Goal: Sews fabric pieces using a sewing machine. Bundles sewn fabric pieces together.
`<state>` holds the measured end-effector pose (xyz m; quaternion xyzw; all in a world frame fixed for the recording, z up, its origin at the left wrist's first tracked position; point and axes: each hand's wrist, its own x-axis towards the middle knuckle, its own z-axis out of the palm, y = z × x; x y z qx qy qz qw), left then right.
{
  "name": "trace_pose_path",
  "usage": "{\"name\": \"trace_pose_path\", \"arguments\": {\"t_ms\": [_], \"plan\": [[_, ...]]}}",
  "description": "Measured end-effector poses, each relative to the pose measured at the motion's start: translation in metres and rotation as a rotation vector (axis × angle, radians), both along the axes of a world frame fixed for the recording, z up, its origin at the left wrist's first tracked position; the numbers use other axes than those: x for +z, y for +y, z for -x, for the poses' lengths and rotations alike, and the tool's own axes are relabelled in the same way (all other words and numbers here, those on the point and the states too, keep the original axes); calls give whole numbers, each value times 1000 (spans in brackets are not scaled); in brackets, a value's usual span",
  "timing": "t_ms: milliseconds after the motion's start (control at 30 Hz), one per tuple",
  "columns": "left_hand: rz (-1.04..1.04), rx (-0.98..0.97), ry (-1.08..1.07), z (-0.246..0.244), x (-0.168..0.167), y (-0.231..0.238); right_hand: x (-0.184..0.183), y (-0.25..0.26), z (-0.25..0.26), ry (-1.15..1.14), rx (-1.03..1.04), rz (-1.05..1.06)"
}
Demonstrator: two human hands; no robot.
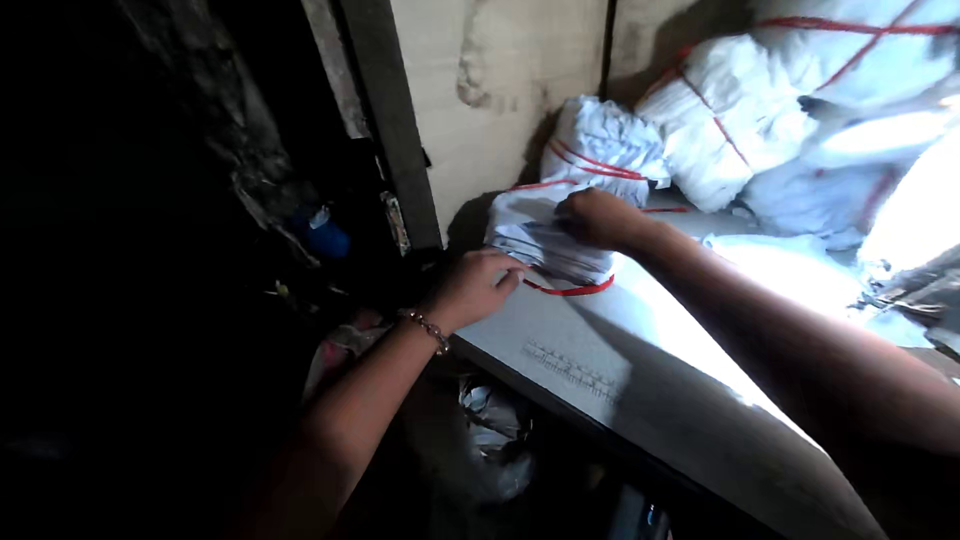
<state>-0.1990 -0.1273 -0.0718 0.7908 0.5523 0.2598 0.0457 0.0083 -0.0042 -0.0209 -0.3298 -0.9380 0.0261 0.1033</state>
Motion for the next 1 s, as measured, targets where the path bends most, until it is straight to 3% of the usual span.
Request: {"name": "trace_pose_path", "arguments": {"t_ms": [133, 233, 400, 533, 833, 1000], "plan": [[-96, 3, -137, 9, 1, 13, 21, 12, -6, 1, 4, 88], [29, 18, -397, -7, 4, 24, 23, 19, -8, 12, -2, 140], [346, 143, -1024, -37, 15, 32, 30, 14, -6, -13, -25, 199], [399, 271, -1286, -37, 24, 40, 31, 5, -5, -46, -52, 164], [291, 357, -1225, -20, 12, 53, 2, 7, -2, -86, 76, -47], [221, 350, -1161, -18, 13, 55, 5, 6, -1, -116, 52, -43]]}}
